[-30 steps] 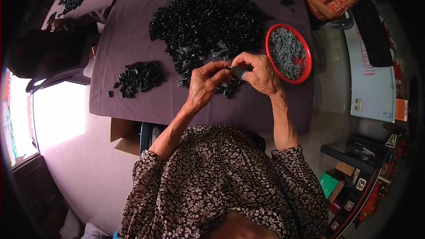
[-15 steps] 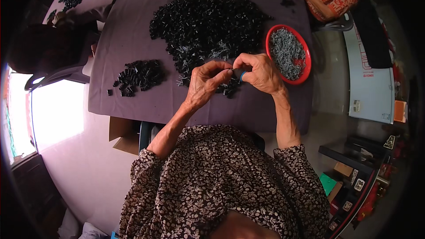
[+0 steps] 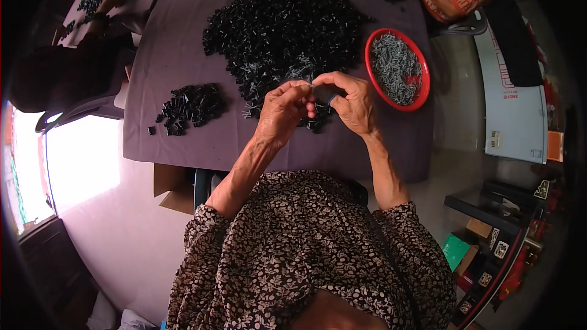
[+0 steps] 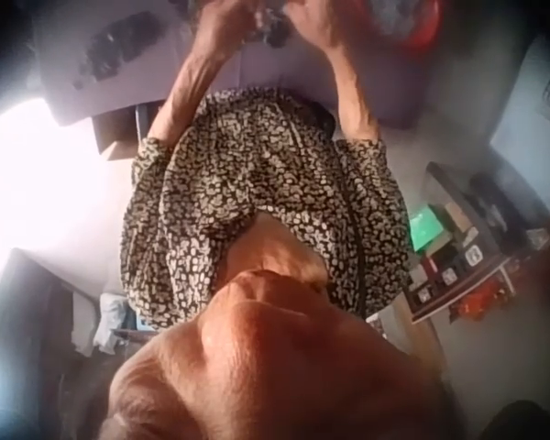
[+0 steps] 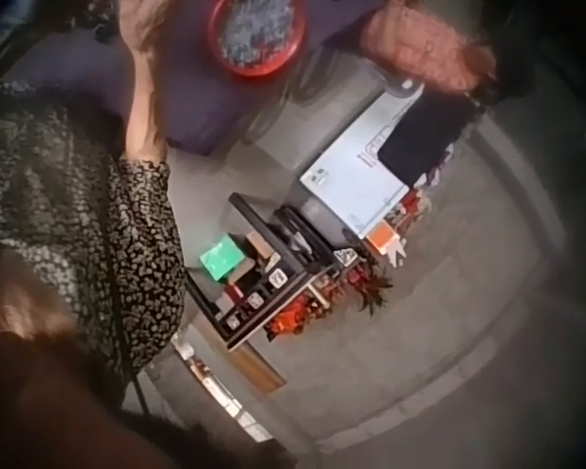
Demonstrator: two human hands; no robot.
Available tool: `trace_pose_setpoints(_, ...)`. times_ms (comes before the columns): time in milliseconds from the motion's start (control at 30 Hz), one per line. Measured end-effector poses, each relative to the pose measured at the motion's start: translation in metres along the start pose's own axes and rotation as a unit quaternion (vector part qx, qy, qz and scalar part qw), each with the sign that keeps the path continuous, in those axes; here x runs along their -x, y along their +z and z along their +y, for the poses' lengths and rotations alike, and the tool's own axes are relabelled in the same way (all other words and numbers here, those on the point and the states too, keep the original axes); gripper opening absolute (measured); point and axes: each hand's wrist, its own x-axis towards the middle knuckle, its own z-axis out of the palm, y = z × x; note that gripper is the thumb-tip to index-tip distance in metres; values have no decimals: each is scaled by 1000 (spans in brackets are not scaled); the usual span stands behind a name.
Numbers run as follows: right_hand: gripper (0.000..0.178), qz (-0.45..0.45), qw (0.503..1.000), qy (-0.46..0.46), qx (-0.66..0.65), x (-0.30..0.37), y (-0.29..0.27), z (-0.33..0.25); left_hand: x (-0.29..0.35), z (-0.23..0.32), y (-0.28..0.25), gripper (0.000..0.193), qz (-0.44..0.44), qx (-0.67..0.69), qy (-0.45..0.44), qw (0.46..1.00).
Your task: The person assembles small black plastic components with metal inserts by hand at a workstation.
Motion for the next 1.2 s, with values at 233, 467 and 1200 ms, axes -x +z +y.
trace_pose_setpoints(233,29,43,996,-49,54,4,8,1,-1,-2,-1,12,-7,-6,0,1000)
trace_pose_setpoints(467,14,50,995,28,-86,3,2,2,5,2,7,12,3,-80,49,996)
trace_pose_setpoints(1200,20,13,1000,2,21,4,1,-1,7,0,1,23,-17,-109,74,991)
